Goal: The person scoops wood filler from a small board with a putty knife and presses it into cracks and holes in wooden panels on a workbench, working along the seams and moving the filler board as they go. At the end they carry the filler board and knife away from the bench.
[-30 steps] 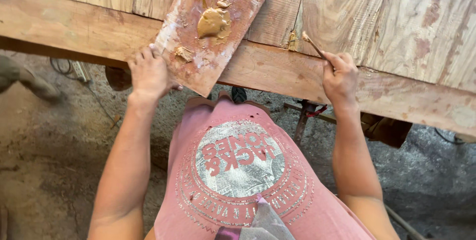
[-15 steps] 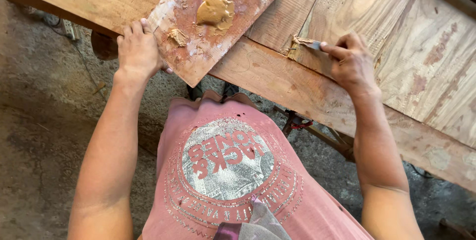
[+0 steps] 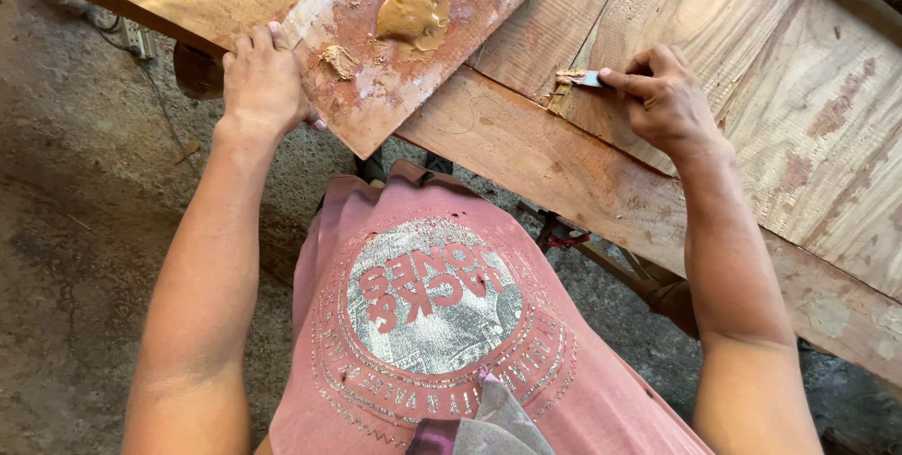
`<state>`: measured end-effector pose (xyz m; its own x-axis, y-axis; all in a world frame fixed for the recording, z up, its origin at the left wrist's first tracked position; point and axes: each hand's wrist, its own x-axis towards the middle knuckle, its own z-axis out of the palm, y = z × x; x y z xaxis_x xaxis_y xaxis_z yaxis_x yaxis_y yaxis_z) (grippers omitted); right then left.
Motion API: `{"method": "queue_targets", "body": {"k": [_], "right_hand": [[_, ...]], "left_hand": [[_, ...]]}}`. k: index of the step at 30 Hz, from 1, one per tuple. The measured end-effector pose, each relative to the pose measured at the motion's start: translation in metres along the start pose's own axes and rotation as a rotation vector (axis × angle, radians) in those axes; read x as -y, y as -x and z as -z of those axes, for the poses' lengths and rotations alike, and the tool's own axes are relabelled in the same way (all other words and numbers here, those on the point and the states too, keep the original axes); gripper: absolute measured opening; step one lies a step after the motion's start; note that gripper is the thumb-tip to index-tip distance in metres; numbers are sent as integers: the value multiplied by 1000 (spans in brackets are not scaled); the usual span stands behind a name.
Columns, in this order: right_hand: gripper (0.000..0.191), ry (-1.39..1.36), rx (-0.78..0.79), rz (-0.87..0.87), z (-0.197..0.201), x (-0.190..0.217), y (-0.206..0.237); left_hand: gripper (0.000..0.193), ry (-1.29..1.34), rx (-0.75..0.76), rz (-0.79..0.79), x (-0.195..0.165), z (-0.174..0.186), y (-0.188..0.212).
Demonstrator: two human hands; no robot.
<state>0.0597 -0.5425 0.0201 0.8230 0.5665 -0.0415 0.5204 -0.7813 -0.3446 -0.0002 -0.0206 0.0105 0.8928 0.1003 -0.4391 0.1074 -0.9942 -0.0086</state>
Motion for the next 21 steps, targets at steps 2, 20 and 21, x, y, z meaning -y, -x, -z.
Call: {"method": "queue_targets", "body": {"k": [2, 20, 21], "right_hand": [[30, 66, -36, -2, -1, 0, 2], [25, 32, -147, -271, -25, 32, 29], [24, 50, -103, -301, -26, 36, 33]], "left_hand": [[135, 2, 15, 10, -3, 5, 2], [138, 27, -63, -51, 1, 2, -1], [138, 34, -74, -59, 2, 2, -1]]}}
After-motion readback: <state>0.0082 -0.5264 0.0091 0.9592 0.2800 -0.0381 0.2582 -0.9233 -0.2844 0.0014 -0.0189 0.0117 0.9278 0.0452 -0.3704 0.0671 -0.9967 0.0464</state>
